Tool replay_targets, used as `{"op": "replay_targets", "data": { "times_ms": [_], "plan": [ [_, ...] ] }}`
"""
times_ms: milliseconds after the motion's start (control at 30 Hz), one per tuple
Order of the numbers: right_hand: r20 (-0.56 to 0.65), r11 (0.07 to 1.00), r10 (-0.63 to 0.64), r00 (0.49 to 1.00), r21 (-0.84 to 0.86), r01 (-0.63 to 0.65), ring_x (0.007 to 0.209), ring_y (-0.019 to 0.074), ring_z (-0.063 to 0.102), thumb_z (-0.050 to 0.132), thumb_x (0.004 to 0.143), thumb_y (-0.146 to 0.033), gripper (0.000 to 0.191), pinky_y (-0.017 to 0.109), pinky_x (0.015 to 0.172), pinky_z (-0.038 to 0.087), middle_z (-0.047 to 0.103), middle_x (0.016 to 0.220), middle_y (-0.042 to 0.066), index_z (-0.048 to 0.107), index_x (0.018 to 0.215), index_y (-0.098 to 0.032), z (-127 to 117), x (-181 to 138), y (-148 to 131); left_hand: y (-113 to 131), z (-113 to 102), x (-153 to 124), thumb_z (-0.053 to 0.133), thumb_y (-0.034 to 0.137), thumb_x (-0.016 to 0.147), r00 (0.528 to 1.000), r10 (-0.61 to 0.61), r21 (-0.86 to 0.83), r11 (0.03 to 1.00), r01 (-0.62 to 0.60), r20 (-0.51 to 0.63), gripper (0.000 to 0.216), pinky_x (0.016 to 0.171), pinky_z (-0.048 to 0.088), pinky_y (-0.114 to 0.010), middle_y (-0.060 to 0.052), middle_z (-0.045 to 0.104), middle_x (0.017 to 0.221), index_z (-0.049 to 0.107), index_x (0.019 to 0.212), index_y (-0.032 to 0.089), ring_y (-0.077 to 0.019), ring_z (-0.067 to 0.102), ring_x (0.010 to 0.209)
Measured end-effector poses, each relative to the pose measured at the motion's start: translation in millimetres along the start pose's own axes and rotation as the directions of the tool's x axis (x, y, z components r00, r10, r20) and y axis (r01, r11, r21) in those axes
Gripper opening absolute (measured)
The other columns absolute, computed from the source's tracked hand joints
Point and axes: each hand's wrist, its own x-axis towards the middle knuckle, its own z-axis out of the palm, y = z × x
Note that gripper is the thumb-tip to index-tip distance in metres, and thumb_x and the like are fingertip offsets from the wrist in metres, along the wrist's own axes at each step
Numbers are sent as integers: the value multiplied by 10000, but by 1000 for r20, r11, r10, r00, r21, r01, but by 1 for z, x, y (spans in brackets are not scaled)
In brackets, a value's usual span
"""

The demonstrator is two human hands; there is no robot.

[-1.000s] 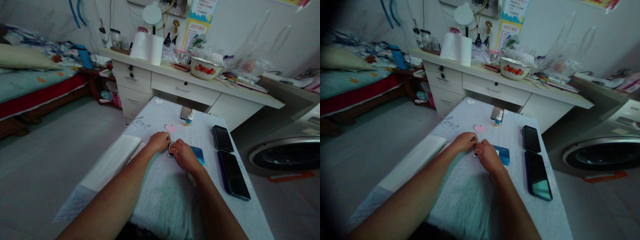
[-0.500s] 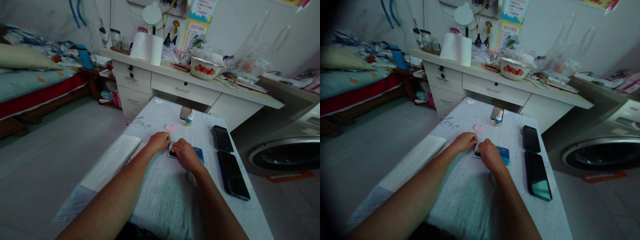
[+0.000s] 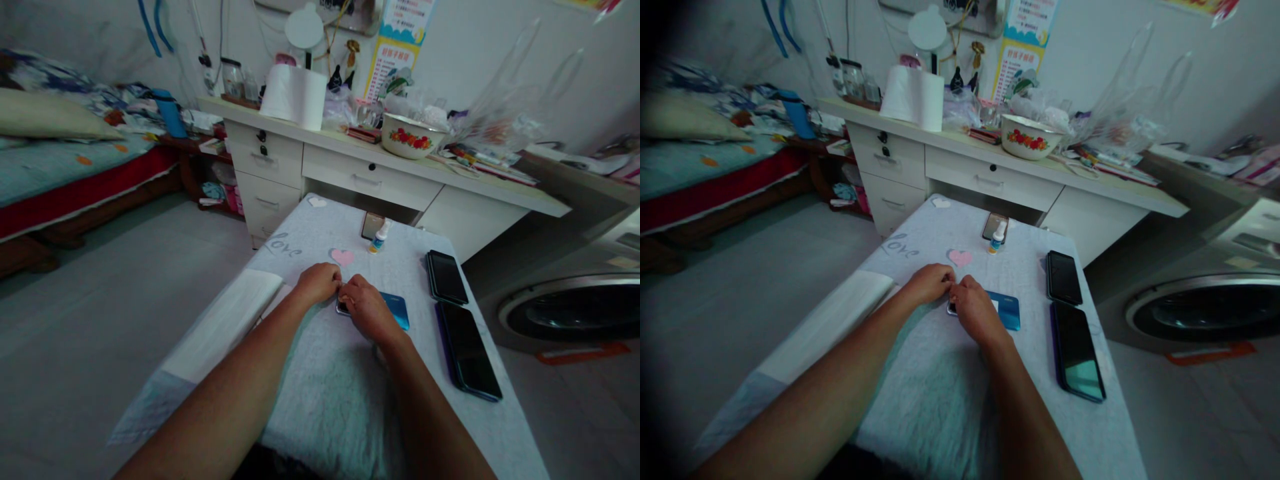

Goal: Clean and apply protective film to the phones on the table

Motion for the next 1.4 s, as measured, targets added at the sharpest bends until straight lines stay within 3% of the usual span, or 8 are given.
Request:
{"op": "replay_targets", "data": {
  "times_ms": [267, 633, 967, 1267, 1400],
  "plan": [
    [82, 999, 21, 996, -25, -19, 741, 114, 520, 484, 835, -41, 234, 226, 716, 369, 554, 874, 46, 688, 810, -152, -13, -5, 9, -1, 1, 1, 567, 261, 772, 1000, -9, -3, 1000, 9, 5, 144, 628, 401, -233, -24, 715, 876, 694, 806, 202, -145, 615, 766],
    [98, 998, 56, 994, 0, -57, 757, 125, 541, 511, 812, -46, 224, 225, 716, 369, 581, 830, 45, 704, 793, -159, -26, -13, 20, 2, -2, -1, 563, 244, 780, 1000, -19, 8, 1000, 19, 12, 151, 646, 404, -222, -26, 718, 884, 696, 832, 195, -136, 610, 772],
    [-62, 986, 137, 989, -88, -142, 767, 126, 518, 515, 874, -123, 177, 231, 730, 370, 548, 892, 56, 689, 875, -151, -10, -5, 27, -1, 1, 1, 564, 243, 773, 1000, 0, 3, 1000, 0, 8, 154, 644, 407, -223, -25, 717, 871, 700, 829, 197, -137, 610, 761],
    [26, 999, 32, 999, -17, -31, 740, 110, 509, 488, 871, -96, 206, 215, 702, 362, 532, 847, 34, 682, 824, -149, -10, -6, 22, -1, 1, 0, 555, 244, 778, 1000, 8, 2, 1000, -8, -8, 153, 638, 406, -231, -29, 712, 869, 695, 815, 194, -142, 609, 761],
    [25, 997, 60, 998, -44, -59, 751, 111, 510, 486, 872, -98, 207, 215, 714, 362, 536, 859, 39, 683, 831, -148, -13, -7, 22, -1, 1, 1, 561, 247, 775, 1000, 4, 0, 1000, -4, 4, 150, 628, 396, -219, -24, 711, 856, 695, 817, 194, -133, 604, 754]
  ]
}}
